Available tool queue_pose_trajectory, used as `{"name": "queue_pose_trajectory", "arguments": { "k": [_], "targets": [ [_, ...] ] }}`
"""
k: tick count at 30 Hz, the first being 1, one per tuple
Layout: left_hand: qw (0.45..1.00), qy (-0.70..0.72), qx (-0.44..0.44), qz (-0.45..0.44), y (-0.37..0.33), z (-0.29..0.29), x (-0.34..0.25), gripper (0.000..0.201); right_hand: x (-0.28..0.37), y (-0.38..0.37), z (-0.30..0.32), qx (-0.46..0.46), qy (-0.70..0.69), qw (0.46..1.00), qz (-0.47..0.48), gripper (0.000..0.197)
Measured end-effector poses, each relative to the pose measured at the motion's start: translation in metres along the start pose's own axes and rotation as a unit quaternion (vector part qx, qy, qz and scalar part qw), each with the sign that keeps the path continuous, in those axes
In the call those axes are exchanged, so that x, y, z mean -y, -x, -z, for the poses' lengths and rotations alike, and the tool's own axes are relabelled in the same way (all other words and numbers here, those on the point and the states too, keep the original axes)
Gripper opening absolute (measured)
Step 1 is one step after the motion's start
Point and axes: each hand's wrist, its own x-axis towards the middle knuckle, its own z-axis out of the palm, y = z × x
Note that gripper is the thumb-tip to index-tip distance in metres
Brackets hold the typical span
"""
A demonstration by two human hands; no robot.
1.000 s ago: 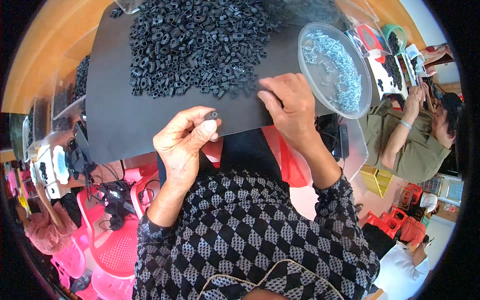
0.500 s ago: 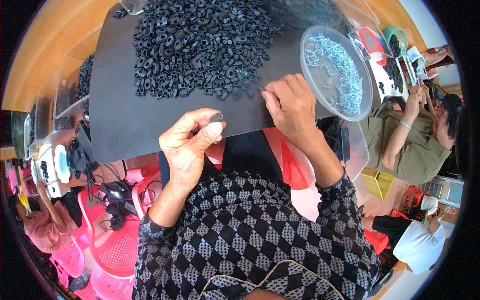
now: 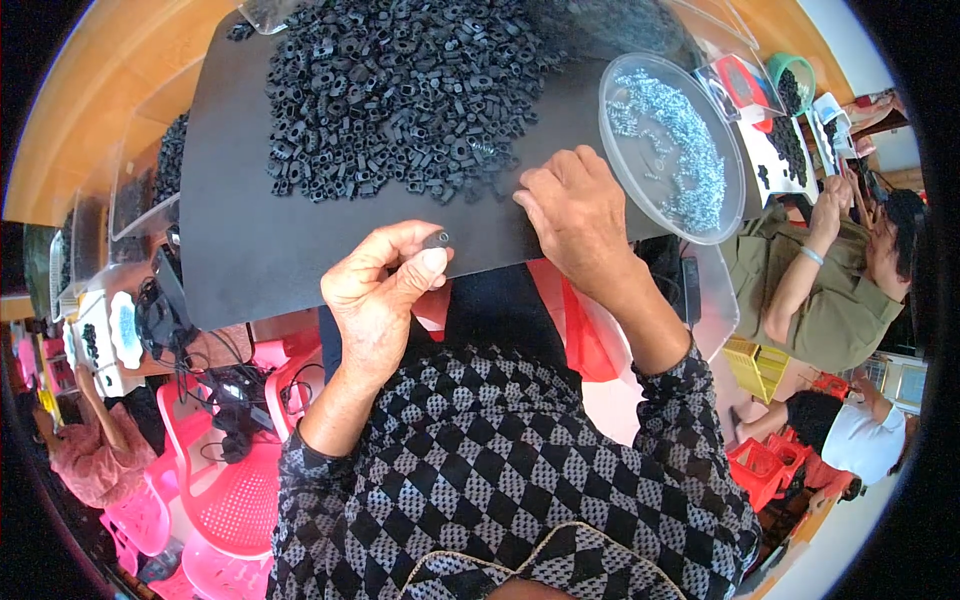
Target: Assembling small metal components into black plastic parts at a workbench.
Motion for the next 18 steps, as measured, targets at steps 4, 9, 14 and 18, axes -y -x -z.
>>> {"name": "queue_pose_trajectory", "arguments": {
  "k": [4, 9, 14, 18],
  "targets": [
    [1.0, 0.005, 0.015, 0.01, 0.0, 0.003, -0.004, 0.021, 0.001, 0.001, 0.002, -0.003, 0.01, 1.0, -0.009, 0.015],
    [0.997, 0.074, 0.009, 0.015, -0.002, -0.003, -0.001, 0.023, 0.02, 0.003, 0.014, 0.026, -0.291, 0.944, -0.154, 0.006],
    [0.995, 0.092, -0.003, -0.023, -0.006, -0.019, -0.002, 0.019, 0.048, 0.003, 0.008, -0.012, -0.466, 0.861, -0.203, 0.007],
    [0.994, 0.086, -0.011, -0.067, -0.007, -0.02, 0.0, 0.022, 0.061, -0.001, 0.004, -0.03, -0.55, 0.806, -0.217, 0.009]
  ]
}}
